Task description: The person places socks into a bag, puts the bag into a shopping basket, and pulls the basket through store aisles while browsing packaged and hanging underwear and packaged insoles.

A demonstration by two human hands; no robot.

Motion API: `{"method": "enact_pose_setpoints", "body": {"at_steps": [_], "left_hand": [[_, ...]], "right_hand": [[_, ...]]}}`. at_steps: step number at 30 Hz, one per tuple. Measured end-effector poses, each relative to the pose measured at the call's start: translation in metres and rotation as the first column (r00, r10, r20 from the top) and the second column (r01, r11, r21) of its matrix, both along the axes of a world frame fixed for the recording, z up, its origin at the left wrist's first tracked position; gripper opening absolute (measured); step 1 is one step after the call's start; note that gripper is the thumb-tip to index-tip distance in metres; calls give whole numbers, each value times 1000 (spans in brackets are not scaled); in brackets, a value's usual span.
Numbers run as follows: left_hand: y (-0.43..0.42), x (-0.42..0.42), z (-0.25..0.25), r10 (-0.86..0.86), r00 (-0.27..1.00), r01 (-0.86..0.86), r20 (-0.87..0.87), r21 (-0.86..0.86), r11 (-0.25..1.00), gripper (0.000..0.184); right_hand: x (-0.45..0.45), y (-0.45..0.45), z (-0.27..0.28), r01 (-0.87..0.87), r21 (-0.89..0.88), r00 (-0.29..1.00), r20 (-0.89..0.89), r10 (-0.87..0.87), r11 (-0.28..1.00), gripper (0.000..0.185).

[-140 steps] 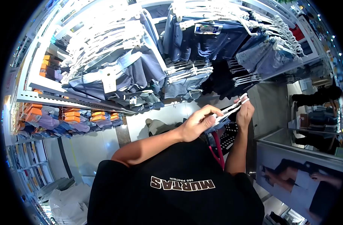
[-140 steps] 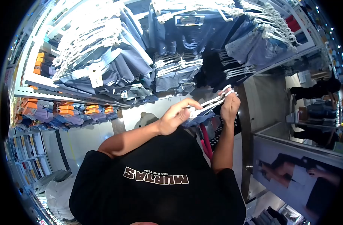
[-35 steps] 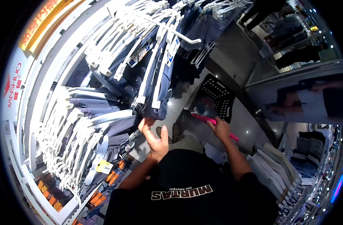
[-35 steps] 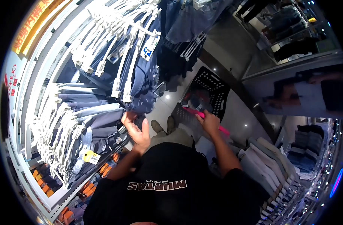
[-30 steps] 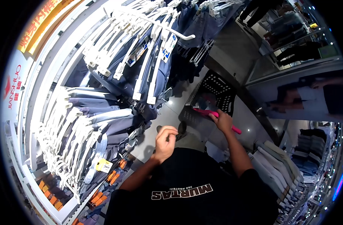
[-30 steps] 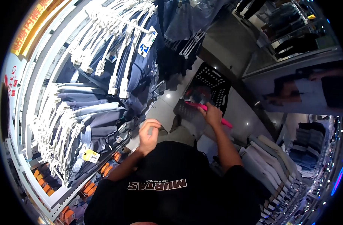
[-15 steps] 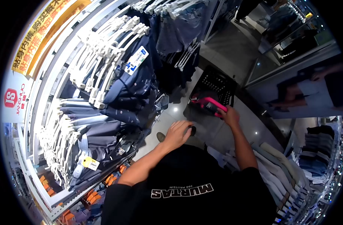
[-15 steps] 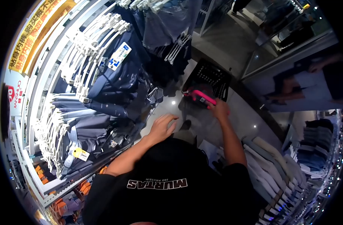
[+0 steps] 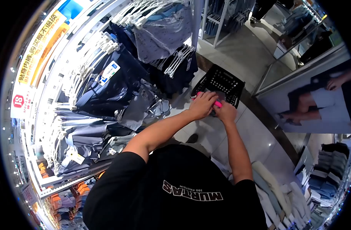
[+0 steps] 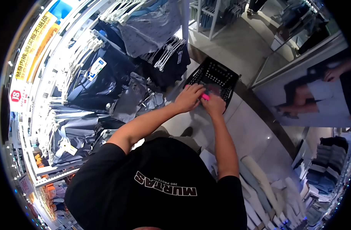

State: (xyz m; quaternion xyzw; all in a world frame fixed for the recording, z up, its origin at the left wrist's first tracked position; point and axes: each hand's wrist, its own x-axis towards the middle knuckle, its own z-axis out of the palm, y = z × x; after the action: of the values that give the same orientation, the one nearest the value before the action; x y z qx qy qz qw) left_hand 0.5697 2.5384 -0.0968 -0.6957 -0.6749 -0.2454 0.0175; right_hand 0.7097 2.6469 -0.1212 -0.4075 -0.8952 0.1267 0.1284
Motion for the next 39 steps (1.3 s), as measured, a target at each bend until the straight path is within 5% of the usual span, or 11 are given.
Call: {"method": "enact_pose_setpoints", "body": {"at_steps": [5,14,39], "left_hand": [[52,-6,-20,26,995,-37,-93,-121,992,46],[144,-47,-53,46,990,3,132,-354,935,24],[323,-104,-57,369,879,-274,303,-313,909,19]], "right_hand": [[-10,40,6,-36,-29,999,39,38,999,40],[-17,121,10,-135,-39,984,112,139,990,34],[-118,358,-6,-486,82,873,85,479,870,31]]}}
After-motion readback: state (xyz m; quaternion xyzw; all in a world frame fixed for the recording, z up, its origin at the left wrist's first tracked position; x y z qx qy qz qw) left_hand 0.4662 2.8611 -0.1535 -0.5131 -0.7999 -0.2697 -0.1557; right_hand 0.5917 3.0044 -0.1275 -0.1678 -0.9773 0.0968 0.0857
